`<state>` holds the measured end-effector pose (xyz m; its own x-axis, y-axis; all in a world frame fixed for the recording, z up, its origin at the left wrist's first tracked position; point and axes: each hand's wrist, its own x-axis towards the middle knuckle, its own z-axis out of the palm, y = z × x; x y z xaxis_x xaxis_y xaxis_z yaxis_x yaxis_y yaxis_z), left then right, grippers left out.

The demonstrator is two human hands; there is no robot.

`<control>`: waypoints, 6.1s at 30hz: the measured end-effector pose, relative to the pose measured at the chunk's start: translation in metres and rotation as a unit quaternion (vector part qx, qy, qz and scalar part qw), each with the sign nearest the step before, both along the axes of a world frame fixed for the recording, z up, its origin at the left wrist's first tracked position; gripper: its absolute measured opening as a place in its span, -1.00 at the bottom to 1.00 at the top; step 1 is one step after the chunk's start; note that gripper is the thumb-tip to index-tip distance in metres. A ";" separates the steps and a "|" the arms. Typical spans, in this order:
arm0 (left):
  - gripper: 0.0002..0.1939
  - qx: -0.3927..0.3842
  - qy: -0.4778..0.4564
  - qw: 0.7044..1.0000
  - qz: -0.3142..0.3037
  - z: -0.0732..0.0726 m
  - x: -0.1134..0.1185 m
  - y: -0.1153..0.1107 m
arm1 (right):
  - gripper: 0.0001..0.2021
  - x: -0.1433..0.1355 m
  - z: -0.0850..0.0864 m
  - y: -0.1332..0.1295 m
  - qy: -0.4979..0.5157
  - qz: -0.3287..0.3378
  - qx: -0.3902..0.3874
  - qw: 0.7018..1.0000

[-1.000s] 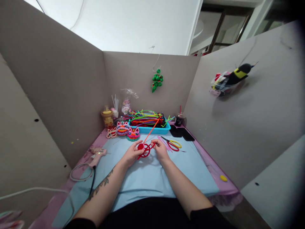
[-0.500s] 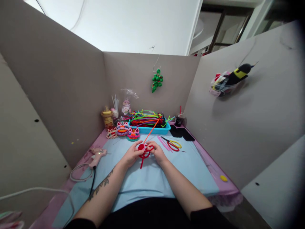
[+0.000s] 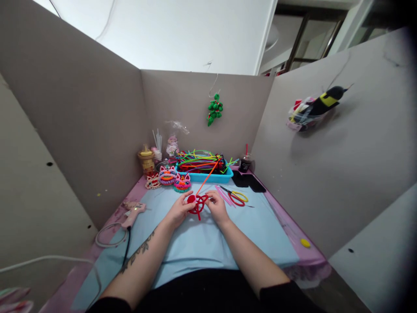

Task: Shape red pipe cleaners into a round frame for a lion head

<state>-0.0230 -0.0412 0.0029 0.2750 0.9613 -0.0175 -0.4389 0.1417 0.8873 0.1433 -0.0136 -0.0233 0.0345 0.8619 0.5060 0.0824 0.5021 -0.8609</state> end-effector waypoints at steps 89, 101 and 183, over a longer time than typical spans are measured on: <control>-0.36 0.040 0.044 0.997 0.043 -0.014 0.000 0.008 | -0.90 -0.005 -0.001 -0.003 -0.026 0.067 0.006 0.997; -0.45 0.036 0.031 0.998 0.049 -0.016 -0.002 0.009 | -0.90 -0.008 0.005 -0.011 -0.042 0.040 0.019 0.998; -0.47 0.106 0.113 0.987 0.050 -0.014 -0.001 0.009 | -0.88 -0.022 -0.002 -0.017 -0.010 -0.002 -0.027 1.000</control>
